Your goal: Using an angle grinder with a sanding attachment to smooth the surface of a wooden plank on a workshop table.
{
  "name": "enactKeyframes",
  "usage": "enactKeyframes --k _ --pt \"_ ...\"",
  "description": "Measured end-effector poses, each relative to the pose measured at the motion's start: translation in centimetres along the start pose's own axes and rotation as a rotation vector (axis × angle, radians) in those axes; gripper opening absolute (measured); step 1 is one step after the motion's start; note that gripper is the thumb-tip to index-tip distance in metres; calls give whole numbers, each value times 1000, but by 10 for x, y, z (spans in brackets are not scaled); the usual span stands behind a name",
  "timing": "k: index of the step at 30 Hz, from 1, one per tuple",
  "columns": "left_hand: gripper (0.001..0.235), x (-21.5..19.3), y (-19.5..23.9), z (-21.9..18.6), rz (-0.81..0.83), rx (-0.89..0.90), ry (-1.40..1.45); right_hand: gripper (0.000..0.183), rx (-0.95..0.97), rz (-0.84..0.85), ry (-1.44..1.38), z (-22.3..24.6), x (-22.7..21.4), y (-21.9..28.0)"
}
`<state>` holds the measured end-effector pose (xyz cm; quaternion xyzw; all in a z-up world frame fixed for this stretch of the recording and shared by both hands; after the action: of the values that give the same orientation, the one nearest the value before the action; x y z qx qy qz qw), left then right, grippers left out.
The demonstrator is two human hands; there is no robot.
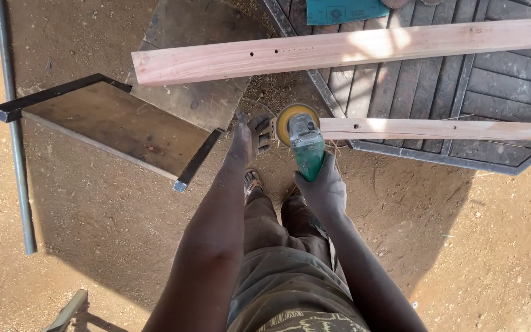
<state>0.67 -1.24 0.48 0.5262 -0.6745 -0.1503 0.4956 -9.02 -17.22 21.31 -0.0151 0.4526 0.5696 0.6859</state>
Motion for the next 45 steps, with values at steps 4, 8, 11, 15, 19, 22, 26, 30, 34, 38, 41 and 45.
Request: enactKeyframes --k 4,8,11,15,19,22,26,30,34,38,41,45 --pt "104 2 1 -2 9 -24 12 74 -9 33 45 2 -1 -4" --pt "110 -4 -1 1 14 13 -22 69 81 -14 34 -3 -6 -4" --pt "107 -14 -21 14 34 5 -25 70 66 -18 64 4 -4 -7" --pt "103 -19 -37 20 10 -15 -27 67 8 1 61 15 -8 -8" --pt "107 -7 -13 4 -18 -7 -49 70 116 -53 13 -15 -25 -9" --pt "110 -5 -11 2 -11 -6 -22 70 151 -153 -1 -24 -37 1" --pt "111 -3 -10 3 -19 -7 -20 70 81 -95 9 -21 -17 9" --pt "116 -24 -52 22 -29 -38 -8 72 -73 29 145 -5 6 14" --pt "121 -15 -31 9 -31 -30 -22 74 -98 25 109 -8 5 16" --pt "122 -3 -19 9 -8 -20 -30 75 -47 -24 78 -16 -8 11" --pt "120 -11 -17 12 -20 -15 -61 75 18 -57 48 -24 -21 9" --pt "112 -3 -7 2 -64 11 -250 75 156 -172 -23 -55 -58 1"
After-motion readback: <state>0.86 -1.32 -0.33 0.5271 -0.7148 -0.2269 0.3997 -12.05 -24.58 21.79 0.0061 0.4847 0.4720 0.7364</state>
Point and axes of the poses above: each hand's wrist, its own y-axis away from the middle knuckle, its own x-axis out of the palm, z = x × y, the point moved 6 cm from there along -y, towards the middle knuckle, and after that the axes turned 14 degrees about -y, right-handed, at the moved point
